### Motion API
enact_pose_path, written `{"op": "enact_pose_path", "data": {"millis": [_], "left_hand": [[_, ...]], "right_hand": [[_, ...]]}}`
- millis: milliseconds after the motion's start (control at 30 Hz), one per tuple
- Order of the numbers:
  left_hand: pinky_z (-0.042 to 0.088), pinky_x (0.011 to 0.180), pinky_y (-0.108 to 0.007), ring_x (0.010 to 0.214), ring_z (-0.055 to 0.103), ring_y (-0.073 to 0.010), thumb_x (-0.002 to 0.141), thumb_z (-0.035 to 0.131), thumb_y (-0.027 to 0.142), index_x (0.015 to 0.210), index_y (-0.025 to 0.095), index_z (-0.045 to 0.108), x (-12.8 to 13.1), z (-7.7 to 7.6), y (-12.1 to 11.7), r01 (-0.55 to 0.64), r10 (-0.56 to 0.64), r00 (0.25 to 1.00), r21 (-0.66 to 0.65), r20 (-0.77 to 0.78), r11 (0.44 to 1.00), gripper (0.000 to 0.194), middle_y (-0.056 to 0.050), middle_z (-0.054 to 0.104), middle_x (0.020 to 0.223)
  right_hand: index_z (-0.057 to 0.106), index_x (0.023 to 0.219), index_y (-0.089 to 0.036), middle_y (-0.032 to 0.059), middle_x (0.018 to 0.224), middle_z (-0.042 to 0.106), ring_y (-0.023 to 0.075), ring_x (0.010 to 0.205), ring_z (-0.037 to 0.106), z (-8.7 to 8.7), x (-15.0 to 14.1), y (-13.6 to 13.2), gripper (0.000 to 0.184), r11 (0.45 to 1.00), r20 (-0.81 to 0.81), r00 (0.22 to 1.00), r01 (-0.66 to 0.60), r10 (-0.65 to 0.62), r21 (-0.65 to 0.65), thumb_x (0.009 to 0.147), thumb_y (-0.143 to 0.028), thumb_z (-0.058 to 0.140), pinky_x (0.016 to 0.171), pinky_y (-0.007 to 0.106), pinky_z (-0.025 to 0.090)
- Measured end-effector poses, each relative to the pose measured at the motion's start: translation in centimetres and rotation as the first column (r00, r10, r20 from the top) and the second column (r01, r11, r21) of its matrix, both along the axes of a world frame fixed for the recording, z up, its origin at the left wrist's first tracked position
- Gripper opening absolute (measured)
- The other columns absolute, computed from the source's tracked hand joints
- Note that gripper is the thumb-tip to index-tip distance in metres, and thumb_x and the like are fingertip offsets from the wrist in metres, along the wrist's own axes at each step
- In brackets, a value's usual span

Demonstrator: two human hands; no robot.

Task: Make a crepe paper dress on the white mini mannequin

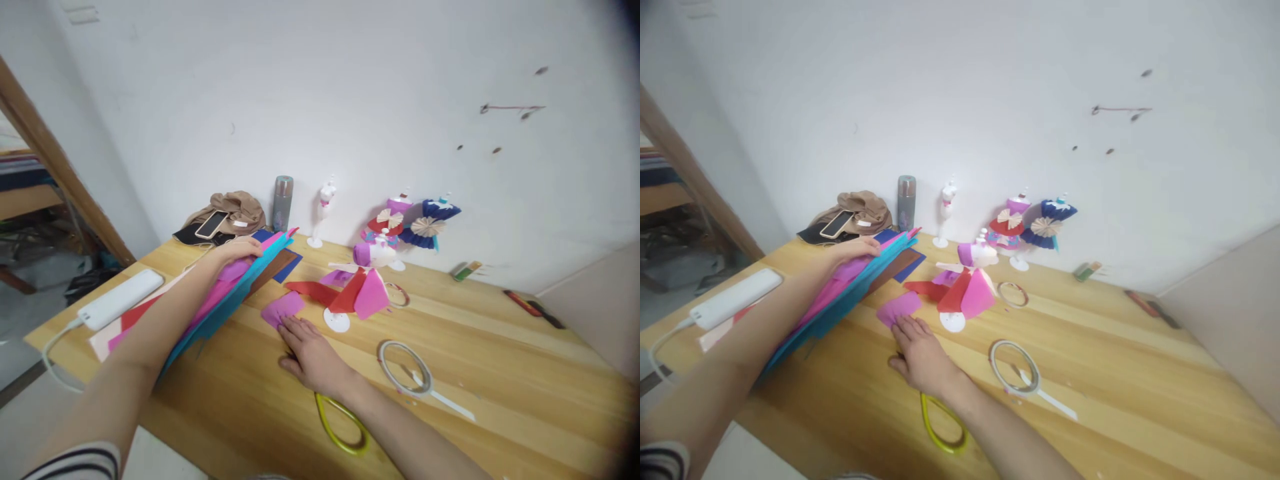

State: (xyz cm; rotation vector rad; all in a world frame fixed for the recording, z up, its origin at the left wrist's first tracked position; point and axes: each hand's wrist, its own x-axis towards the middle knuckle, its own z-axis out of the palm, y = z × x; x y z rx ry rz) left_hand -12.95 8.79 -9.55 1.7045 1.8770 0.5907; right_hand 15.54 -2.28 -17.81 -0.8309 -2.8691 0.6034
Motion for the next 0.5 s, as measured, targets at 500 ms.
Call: {"op": "enact_pose_path", "data": {"millis": [500], "left_hand": [[0.036,0.051,-0.022,0.052,0.044,-0.0093,0.078,0.058,0.016,0.069,0.019,0.049,1.6,4.8,-1.1,0.041,-0.028,0.929,-0.028,0.369,0.999,0.014,0.004,0.043,0.059]], "right_hand": [[0.062,0.137,-0.013,0.013,0.113,0.077,0.0246,0.094,0.073,2.1,-0.3,2.2,0.051,0.898,-0.317,0.915,0.097,-0.251,-0.429,0.087,-0.024,0.06,0.088,0.042,0.059]]}}
